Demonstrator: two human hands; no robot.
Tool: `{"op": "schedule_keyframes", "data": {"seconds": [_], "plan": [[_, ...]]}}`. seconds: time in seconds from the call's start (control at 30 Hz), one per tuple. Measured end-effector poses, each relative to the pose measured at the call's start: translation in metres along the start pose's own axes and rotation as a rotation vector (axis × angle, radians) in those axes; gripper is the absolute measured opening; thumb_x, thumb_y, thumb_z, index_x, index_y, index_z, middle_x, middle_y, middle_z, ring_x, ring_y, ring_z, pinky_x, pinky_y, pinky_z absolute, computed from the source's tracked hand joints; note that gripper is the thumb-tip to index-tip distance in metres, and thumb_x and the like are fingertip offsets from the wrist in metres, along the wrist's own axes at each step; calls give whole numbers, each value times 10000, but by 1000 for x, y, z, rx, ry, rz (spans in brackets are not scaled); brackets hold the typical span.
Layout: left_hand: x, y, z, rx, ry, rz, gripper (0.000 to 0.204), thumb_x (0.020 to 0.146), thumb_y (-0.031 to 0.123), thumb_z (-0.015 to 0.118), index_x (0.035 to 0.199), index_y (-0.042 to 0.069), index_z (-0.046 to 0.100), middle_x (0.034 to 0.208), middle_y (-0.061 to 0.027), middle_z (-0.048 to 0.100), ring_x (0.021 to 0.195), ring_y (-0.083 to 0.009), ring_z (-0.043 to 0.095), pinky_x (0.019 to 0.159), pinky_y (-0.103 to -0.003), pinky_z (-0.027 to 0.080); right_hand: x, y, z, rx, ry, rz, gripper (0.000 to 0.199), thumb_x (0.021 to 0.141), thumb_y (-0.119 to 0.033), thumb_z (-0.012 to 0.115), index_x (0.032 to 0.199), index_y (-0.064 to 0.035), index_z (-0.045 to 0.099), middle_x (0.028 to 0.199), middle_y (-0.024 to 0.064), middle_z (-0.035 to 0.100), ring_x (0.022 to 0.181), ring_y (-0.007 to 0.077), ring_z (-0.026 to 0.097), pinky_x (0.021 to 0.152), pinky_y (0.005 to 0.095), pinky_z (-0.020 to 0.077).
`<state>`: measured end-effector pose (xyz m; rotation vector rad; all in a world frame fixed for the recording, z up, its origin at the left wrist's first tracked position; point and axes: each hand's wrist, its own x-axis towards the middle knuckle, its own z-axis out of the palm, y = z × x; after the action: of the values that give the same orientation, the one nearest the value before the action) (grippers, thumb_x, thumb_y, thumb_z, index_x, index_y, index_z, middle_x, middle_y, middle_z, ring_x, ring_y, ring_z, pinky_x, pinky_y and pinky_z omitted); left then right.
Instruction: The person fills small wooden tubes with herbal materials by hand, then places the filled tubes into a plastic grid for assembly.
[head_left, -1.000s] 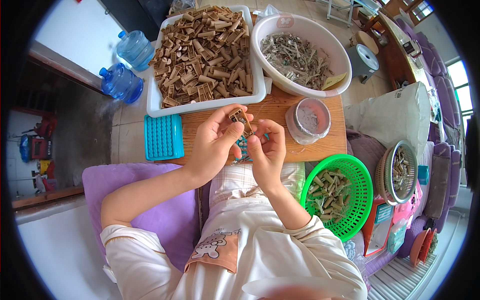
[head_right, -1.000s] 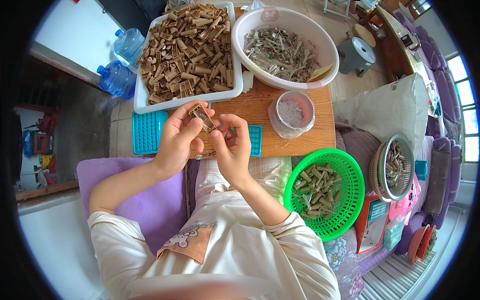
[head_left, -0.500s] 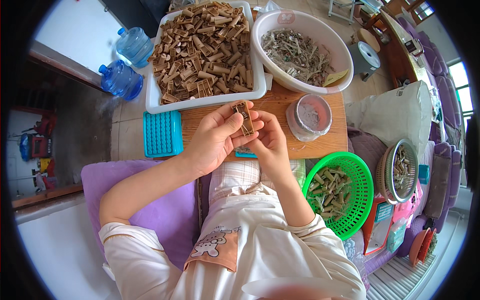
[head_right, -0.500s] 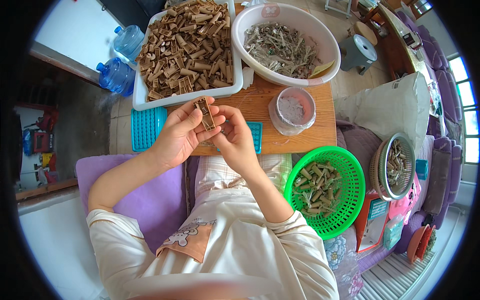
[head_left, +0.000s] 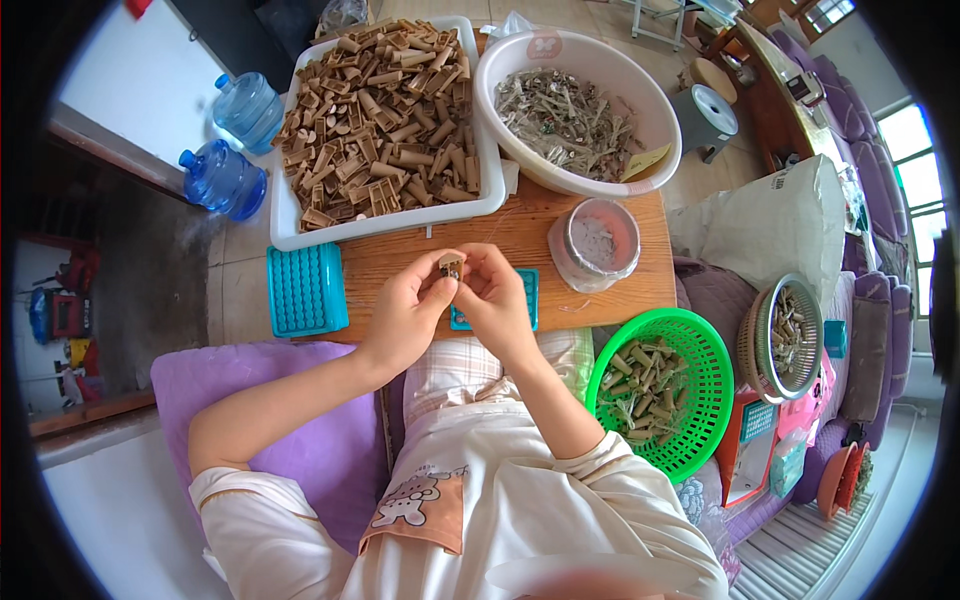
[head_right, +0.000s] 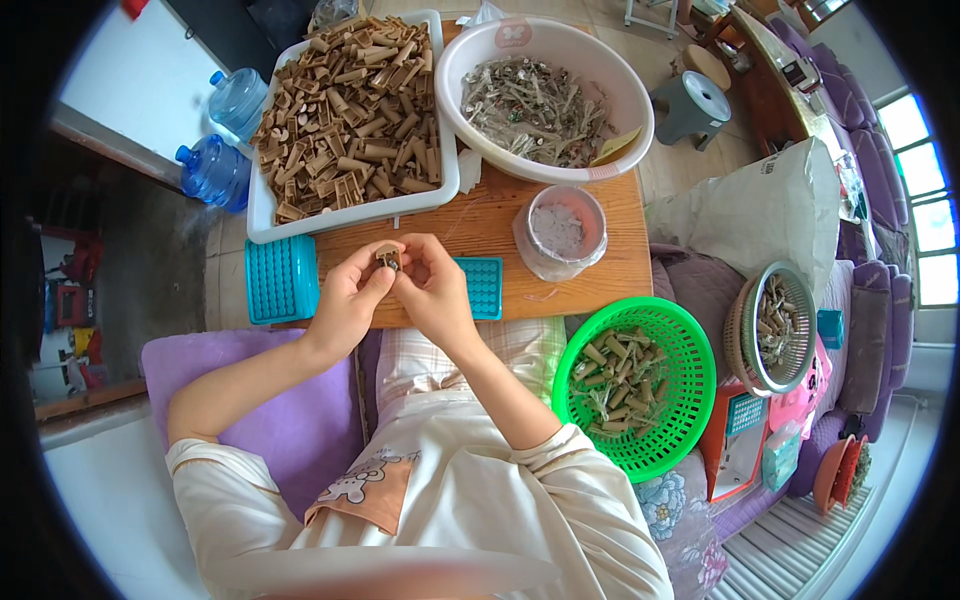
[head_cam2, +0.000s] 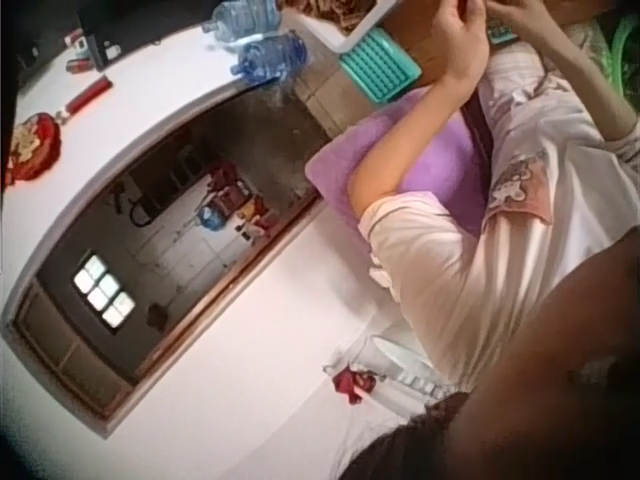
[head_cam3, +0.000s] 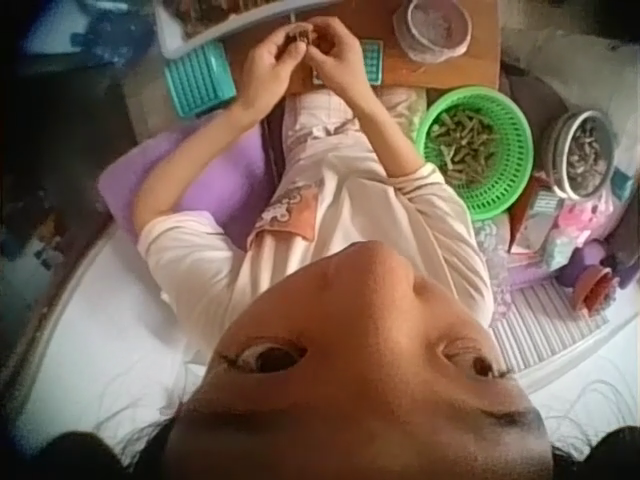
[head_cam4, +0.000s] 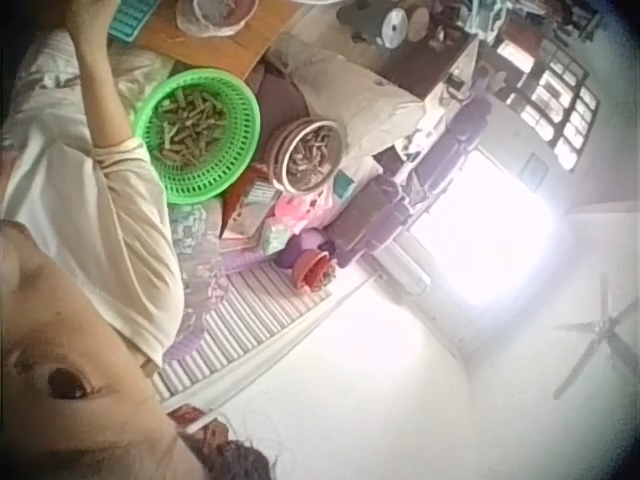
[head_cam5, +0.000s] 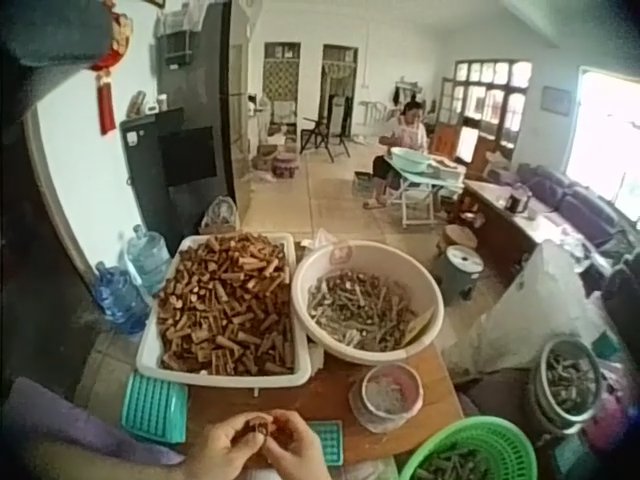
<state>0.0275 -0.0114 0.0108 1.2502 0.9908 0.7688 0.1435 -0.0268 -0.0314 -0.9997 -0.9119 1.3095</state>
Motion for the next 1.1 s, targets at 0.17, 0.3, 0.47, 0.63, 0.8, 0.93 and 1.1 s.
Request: {"op": "schedule_keyframes", "data": {"seconds": [0.17, 0.3, 0.47, 0.63, 0.8, 0.93, 1.1], "plan": [[0, -7, -4, 2, -13, -25, 256, 855, 61, 426, 1103, 0, 441, 961, -47, 519, 876, -87, 496, 819, -225, 392, 2, 8, 0, -122, 0, 71, 257, 733, 44, 518, 979, 4, 457, 799, 29, 510, 712, 60, 505, 600, 174, 437], [-1, -18, -7, -135, -18, -67, 244, 856, 53, 420, 1096, 28, 448, 936, -43, 521, 827, -71, 497, 763, -214, 415, -1, 11, 5, -138, -25, 50, 302, 716, 58, 500, 1005, 3, 434, 814, 49, 525, 716, 81, 515, 605, 202, 443], [-7, -17, -6, -113, -15, -131, 241, 853, 43, 417, 1091, 28, 457, 916, -38, 529, 818, -70, 502, 739, -209, 426, -7, 16, 6, -121, -35, 29, 306, 703, 68, 508, 985, -8, 417, 833, 51, 513, 732, 92, 506, 621, 214, 439], [-6, -26, -8, -93, 1, -143, 244, 854, 41, 412, 1088, -5, 460, 958, -49, 536, 874, -81, 503, 758, -210, 422, -3, 27, 1, -131, -73, 98, 298, 707, 70, 506, 977, -10, 408, 823, 39, 503, 725, 81, 496, 615, 211, 435], [-7, -3, -26, -250, 2, -346, 272, 879, 117, 401, 1132, 20, 423, 970, -80, 537, 910, -136, 535, 759, -269, 465, 6, 20, -41, -133, -269, 202, 233, 776, -41, 538, 1000, -3, 491, 884, 29, 548, 771, 94, 536, 651, 229, 449], [-19, 1, -44, -175, -36, -456, 280, 883, 155, 401, 1138, 41, 424, 957, -78, 536, 865, -155, 561, 725, -257, 482, 12, 35, -76, -889, -90, 6, 227, 723, -33, 572, 945, -9, 528, 851, 116, 575, 726, 194, 577, 630, 276, 458], [-17, -9, -38, -210, -200, -564, 313, 869, 165, 434, 1153, 35, 403, 954, -95, 533, 833, -155, 575, 735, -265, 490, 11, 70, -70, -1030, -83, -195, 232, 707, -38, 577, 935, -26, 535, 844, 137, 568, 736, 250, 564, 626, 306, 458]]}}
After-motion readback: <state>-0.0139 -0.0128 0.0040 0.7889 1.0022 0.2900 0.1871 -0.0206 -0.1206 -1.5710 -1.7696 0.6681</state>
